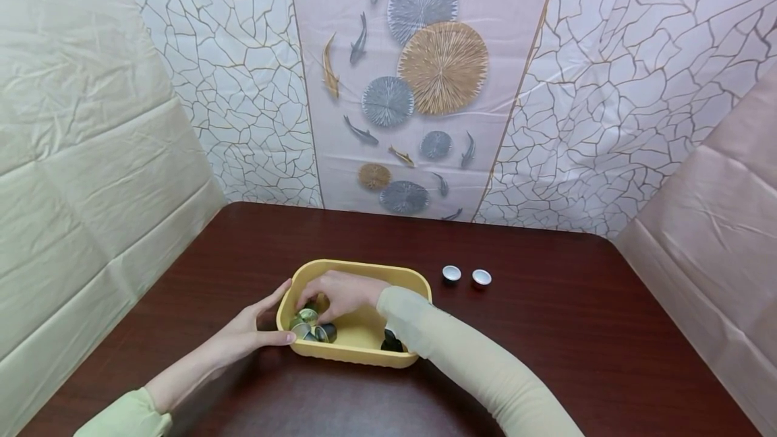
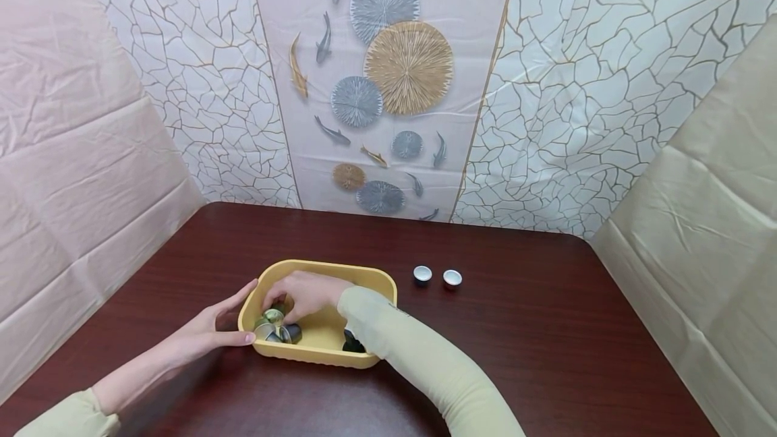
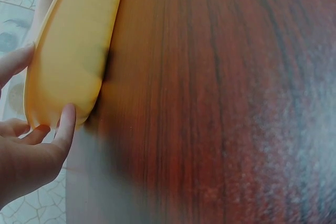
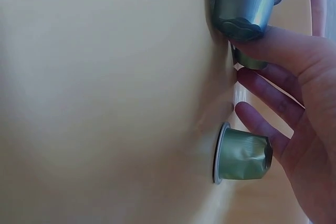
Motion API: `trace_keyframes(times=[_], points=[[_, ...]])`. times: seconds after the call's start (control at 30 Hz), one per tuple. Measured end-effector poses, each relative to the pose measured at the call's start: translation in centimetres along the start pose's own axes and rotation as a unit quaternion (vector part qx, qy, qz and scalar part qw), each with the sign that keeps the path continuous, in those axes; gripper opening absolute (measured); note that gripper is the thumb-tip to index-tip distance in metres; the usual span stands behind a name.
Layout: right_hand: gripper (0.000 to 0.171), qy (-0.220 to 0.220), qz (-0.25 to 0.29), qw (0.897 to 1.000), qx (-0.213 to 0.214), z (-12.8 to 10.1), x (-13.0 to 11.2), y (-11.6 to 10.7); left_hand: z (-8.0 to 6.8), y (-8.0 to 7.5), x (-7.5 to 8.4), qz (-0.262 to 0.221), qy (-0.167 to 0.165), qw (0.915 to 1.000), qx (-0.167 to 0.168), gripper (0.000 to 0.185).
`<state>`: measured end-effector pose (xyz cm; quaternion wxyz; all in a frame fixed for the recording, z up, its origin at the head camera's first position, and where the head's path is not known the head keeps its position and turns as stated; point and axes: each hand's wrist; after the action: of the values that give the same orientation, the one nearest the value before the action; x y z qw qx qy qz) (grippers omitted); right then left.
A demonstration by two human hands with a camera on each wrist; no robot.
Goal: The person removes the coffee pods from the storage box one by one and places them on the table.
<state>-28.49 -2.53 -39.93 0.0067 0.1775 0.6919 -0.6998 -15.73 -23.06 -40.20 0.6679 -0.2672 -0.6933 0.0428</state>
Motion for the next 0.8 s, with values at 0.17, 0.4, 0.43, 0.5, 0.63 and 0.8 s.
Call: trace_keyframes(times=[0.17, 0.4, 0.43, 0.5, 0.63, 0.8], points=[[0.036, -0.002, 0.003, 1.000, 0.003, 0.0, 0.1, 0.1, 0.0, 0.0, 0.0, 0.000, 0.000, 1.0000, 0.000, 0.098], [0.035, 0.007, 0.026, 1.000, 0.009, 0.0, 0.4, 0.1, 0.0, 0.1, -0.2, -0.003, 0.008, 1.0000, -0.001, 0.097], [0.035, 0.009, 0.029, 0.999, 0.011, -0.1, 0.4, 0.1, -0.1, 0.1, -0.2, -0.002, 0.010, 1.0000, -0.001, 0.097], [0.035, 0.012, 0.041, 0.999, 0.010, -0.1, 0.4, -0.1, -0.1, 0.1, -0.2, -0.001, 0.011, 0.9999, 0.000, 0.097], [0.035, 0.030, 0.067, 0.997, 0.006, -0.3, 0.2, -0.8, 0.0, 0.1, -0.1, 0.000, 0.009, 1.0000, 0.002, 0.097], [0.036, 0.057, 0.091, 0.994, 0.014, -0.6, 0.2, -1.9, -0.1, 0.0, 0.0, 0.001, 0.007, 1.0000, 0.002, 0.096]])
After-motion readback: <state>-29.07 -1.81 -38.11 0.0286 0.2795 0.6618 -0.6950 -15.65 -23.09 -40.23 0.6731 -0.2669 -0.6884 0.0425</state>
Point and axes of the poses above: each hand's wrist, its own z-axis towards the middle knuckle, its own y-axis out of the palm, x = y × z
